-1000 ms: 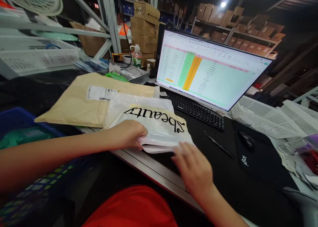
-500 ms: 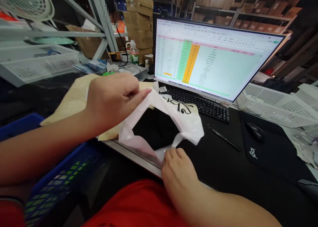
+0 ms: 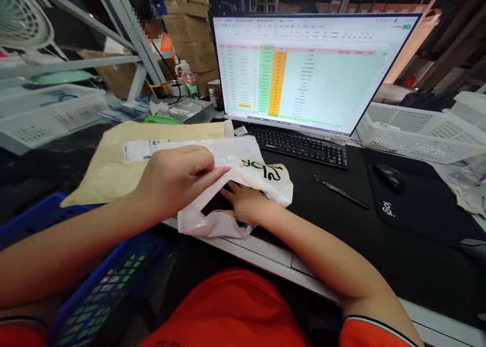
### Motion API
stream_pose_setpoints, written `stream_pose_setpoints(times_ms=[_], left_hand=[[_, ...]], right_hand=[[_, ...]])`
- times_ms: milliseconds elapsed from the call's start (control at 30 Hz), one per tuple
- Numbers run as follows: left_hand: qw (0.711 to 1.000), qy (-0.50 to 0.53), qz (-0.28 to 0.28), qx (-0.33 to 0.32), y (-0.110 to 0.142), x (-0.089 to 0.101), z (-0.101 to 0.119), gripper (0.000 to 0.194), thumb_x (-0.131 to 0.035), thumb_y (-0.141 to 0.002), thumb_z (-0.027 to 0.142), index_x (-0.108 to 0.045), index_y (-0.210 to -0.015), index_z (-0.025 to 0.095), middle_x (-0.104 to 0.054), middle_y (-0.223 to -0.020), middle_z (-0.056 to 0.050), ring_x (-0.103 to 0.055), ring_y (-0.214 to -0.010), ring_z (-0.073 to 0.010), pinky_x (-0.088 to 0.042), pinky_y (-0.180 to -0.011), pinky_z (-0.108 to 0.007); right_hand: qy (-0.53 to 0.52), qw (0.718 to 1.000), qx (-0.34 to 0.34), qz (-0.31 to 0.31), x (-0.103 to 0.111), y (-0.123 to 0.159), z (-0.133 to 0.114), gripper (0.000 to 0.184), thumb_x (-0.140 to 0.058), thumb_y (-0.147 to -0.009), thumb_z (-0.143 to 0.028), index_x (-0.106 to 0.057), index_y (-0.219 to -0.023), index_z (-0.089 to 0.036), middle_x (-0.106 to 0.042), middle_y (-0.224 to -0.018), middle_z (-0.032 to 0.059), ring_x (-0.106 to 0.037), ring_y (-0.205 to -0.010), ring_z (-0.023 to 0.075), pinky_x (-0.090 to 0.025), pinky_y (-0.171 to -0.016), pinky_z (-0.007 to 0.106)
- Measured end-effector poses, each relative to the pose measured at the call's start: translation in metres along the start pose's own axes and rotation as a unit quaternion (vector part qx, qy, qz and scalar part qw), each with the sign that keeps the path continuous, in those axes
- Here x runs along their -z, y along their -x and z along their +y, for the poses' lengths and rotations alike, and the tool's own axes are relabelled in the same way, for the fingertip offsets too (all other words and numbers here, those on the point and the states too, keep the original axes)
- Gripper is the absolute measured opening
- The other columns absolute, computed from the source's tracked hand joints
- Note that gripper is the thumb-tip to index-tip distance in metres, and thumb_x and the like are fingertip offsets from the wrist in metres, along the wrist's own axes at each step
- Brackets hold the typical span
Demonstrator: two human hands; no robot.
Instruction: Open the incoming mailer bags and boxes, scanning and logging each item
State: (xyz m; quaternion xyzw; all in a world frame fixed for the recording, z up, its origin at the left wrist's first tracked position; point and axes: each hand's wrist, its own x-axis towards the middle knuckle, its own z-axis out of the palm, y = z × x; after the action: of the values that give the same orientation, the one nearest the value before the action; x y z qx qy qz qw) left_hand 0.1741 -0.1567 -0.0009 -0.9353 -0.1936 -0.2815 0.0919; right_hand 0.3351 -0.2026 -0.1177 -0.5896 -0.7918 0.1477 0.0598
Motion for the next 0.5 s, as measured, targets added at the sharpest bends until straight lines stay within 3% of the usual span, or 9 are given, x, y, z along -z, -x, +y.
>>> stream_pose_setpoints(times_ms=[133, 233, 333, 400, 500], left_hand=[[1.0, 0.002, 0.015, 0.024, 0.003, 0.0, -0.003, 0.045, -0.049, -0.102, 0.041, -0.052, -0.063, 0.019, -0.049, -0.06, 0.001, -0.046, -0.058, -0.0136, -0.027, -0.055, -0.028], [0.999, 0.004, 0.029, 0.035, 0.005, 0.003, -0.005, 0.045, -0.05, -0.102, 0.042, -0.052, -0.063, 0.019, -0.051, -0.06, 0.0, -0.047, -0.058, -0.0135, -0.028, -0.055, -0.028], [0.999, 0.004, 0.03, 0.029, 0.008, 0.005, -0.004, 0.045, -0.05, -0.102, 0.042, -0.052, -0.063, 0.019, -0.052, -0.06, 0.001, -0.047, -0.057, -0.0133, -0.028, -0.055, -0.028], [0.999, 0.003, 0.027, 0.022, 0.01, 0.004, -0.003, 0.045, -0.051, -0.102, 0.043, -0.053, -0.064, 0.019, -0.053, -0.061, 0.0, -0.048, -0.058, -0.0132, -0.028, -0.055, -0.028], [1.0, -0.002, 0.024, 0.002, 0.013, 0.002, -0.001, 0.045, -0.053, -0.101, 0.043, -0.054, -0.064, 0.018, -0.055, -0.063, 0.0, -0.049, -0.058, -0.0129, -0.027, -0.054, -0.028]], right_hand=[[0.057, 0.998, 0.003, -0.02, -0.001, 0.004, -0.004, 0.087, -0.069, -0.086, -0.046, -0.031, -0.161, -0.024, -0.034, -0.163, 0.0185, -0.036, -0.143, 0.043, -0.035, -0.11, 0.067], [0.063, 0.996, 0.02, -0.054, 0.012, 0.019, -0.007, 0.102, -0.076, -0.08, -0.051, -0.026, -0.163, -0.019, -0.051, -0.149, 0.0212, -0.049, -0.132, 0.0396, -0.041, -0.107, 0.056], [0.081, 0.994, 0.007, -0.069, 0.02, 0.032, -0.011, 0.102, -0.08, -0.08, -0.05, -0.03, -0.162, -0.015, -0.063, -0.132, 0.0212, -0.057, -0.122, 0.0365, -0.048, -0.1, 0.048], [0.107, 0.993, -0.011, -0.04, 0.02, 0.043, -0.018, 0.093, -0.081, -0.082, -0.046, -0.039, -0.158, -0.013, -0.057, -0.141, 0.0241, -0.053, -0.13, 0.0374, -0.047, -0.103, 0.047], [0.151, 0.987, 0.004, 0.055, 0.022, 0.078, -0.034, 0.077, -0.08, -0.084, -0.04, -0.05, -0.15, -0.015, -0.038, -0.16, 0.0231, -0.038, -0.146, 0.0382, -0.039, -0.115, 0.05]])
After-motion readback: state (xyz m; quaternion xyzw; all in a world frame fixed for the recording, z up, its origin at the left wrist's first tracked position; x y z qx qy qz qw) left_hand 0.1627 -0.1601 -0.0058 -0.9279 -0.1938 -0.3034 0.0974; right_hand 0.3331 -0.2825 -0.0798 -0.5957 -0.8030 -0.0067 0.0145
